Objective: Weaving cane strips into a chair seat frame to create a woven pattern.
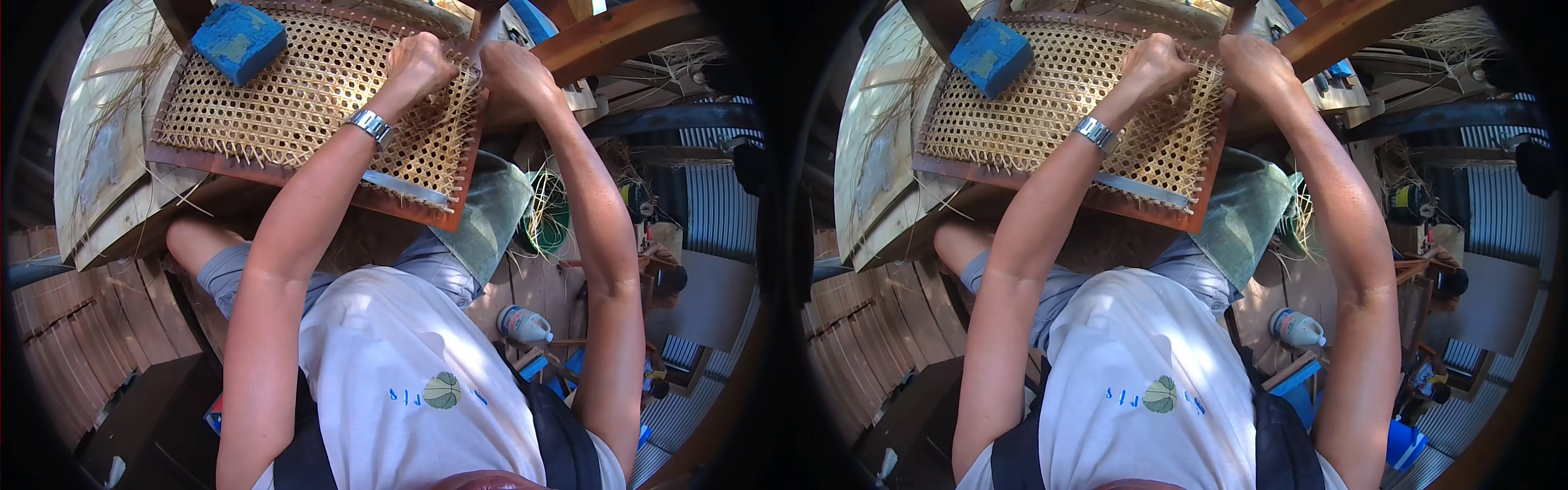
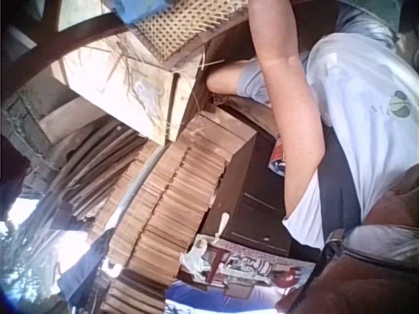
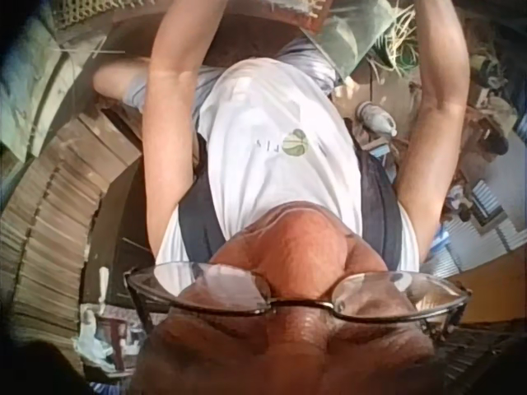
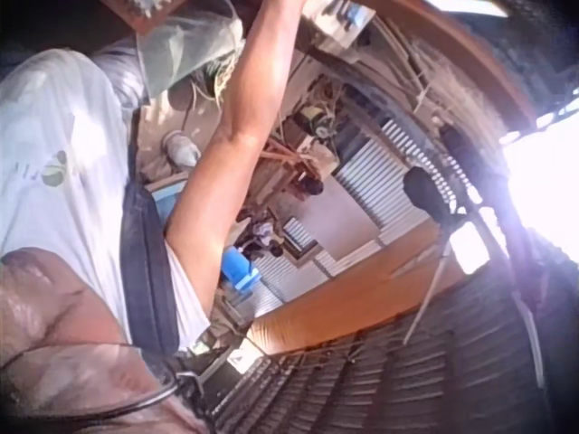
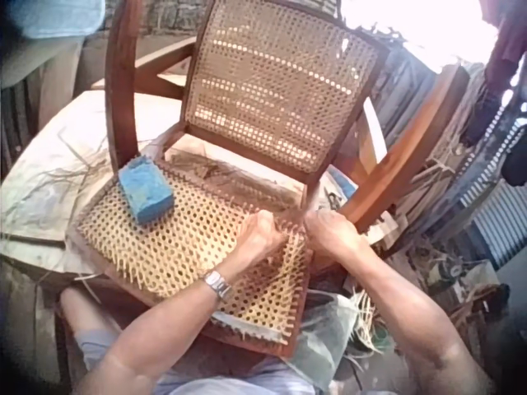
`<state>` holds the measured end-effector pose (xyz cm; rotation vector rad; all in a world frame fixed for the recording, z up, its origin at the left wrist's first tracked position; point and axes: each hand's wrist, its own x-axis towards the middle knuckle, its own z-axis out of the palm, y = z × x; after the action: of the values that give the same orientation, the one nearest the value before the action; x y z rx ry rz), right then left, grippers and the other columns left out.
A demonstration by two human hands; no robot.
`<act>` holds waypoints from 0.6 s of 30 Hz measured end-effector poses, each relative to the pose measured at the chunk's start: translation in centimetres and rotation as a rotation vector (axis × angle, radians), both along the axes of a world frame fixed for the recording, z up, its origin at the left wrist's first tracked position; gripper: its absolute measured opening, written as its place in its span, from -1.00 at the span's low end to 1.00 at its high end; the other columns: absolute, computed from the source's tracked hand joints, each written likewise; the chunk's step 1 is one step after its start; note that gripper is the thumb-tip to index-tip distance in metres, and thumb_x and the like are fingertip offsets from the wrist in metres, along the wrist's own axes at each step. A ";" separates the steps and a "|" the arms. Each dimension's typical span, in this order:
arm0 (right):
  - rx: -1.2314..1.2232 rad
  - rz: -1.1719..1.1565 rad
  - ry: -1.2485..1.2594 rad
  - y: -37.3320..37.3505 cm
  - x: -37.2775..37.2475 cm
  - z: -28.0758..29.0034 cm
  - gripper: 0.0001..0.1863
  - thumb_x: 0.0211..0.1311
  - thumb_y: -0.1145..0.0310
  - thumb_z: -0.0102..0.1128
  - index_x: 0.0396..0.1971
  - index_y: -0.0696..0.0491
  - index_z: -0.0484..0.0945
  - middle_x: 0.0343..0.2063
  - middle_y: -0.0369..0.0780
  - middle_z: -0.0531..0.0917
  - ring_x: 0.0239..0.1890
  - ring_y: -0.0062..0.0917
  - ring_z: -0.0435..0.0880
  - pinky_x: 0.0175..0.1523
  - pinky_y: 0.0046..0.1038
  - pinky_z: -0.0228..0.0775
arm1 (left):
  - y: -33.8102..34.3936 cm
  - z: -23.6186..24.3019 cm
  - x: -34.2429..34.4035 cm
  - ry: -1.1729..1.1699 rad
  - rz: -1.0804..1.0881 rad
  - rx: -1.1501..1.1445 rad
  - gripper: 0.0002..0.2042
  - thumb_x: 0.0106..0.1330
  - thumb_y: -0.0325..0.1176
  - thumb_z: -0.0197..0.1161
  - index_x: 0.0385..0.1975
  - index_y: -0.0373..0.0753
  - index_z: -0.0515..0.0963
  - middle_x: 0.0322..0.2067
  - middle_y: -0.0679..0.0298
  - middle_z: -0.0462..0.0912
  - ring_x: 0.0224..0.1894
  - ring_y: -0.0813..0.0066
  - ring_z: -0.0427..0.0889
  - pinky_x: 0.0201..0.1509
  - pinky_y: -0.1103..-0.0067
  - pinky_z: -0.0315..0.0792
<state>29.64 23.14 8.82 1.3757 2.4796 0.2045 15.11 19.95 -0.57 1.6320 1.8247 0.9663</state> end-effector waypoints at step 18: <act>0.250 0.273 -0.028 -0.7 1.0 -1.9 -0.89 0.13 0.44 0.16 -0.45 0.16 0.60 -0.40 -0.01 0.70 -0.25 -0.13 0.75 -0.12 -0.15 0.61 | -0.7 -2.1 2.4 0.042 -0.061 0.469 -0.90 0.08 -0.49 0.19 -0.58 -0.39 0.57 -0.53 -0.18 0.63 -0.43 -0.13 0.68 -0.36 0.13 0.54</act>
<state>30.69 22.41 6.97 1.1025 2.6826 0.6068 17.54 19.29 -2.64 1.9760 1.6435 1.4206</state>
